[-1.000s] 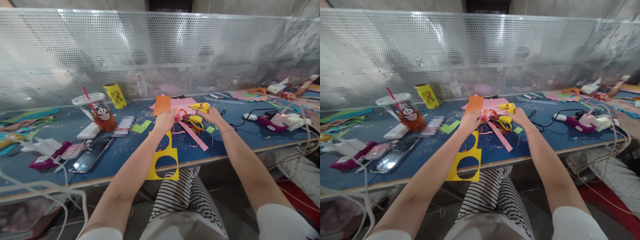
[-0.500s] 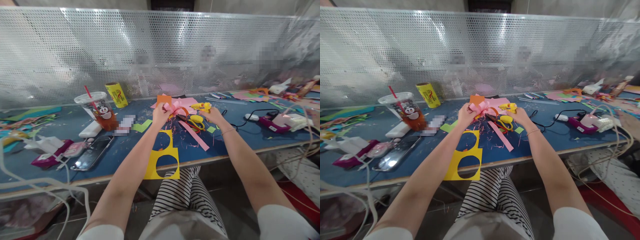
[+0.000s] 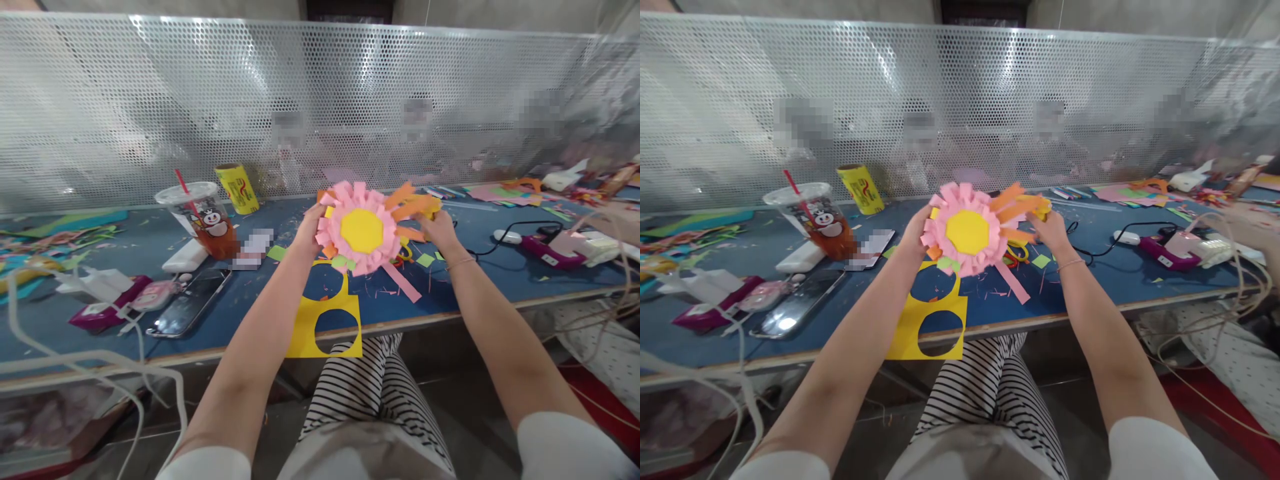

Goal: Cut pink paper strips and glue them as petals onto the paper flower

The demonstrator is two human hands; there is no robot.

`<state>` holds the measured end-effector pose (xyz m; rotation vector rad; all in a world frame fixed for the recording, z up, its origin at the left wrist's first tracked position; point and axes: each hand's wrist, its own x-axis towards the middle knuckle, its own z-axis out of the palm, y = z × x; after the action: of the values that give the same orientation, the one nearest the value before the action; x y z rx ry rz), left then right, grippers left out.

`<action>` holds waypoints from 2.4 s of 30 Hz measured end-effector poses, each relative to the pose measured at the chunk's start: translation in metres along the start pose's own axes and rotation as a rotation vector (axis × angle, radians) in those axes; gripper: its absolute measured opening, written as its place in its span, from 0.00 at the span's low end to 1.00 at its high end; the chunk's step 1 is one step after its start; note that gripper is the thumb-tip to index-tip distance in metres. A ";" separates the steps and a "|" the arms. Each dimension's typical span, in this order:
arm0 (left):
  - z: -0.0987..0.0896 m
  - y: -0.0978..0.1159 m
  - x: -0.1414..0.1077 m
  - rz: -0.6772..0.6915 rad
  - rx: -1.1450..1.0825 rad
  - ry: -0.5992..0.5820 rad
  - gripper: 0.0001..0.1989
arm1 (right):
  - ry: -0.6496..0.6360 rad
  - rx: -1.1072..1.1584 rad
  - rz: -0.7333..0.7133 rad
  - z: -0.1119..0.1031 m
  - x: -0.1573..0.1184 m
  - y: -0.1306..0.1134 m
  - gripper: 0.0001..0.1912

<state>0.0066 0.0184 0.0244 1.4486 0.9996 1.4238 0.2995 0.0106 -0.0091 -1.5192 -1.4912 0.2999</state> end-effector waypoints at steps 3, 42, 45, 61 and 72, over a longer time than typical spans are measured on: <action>-0.002 -0.017 0.004 -0.355 0.022 -0.193 0.13 | 0.085 0.043 0.017 -0.002 0.002 0.000 0.20; -0.015 -0.044 0.013 0.034 1.114 -0.450 0.23 | 0.049 -0.185 -0.122 0.004 0.001 0.004 0.21; -0.023 -0.041 0.016 -0.011 0.999 -0.683 0.28 | 0.060 -0.194 -0.128 0.004 0.001 0.006 0.20; -0.019 -0.042 0.014 0.007 0.691 -0.571 0.22 | 0.018 -0.171 -0.084 0.007 0.003 0.010 0.20; -0.022 -0.040 0.014 -0.056 0.682 -0.581 0.21 | 0.021 -0.177 -0.110 0.008 0.005 0.016 0.21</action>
<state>-0.0145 0.0452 -0.0093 2.1323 1.1673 0.5441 0.3045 0.0217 -0.0231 -1.5662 -1.6127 0.0888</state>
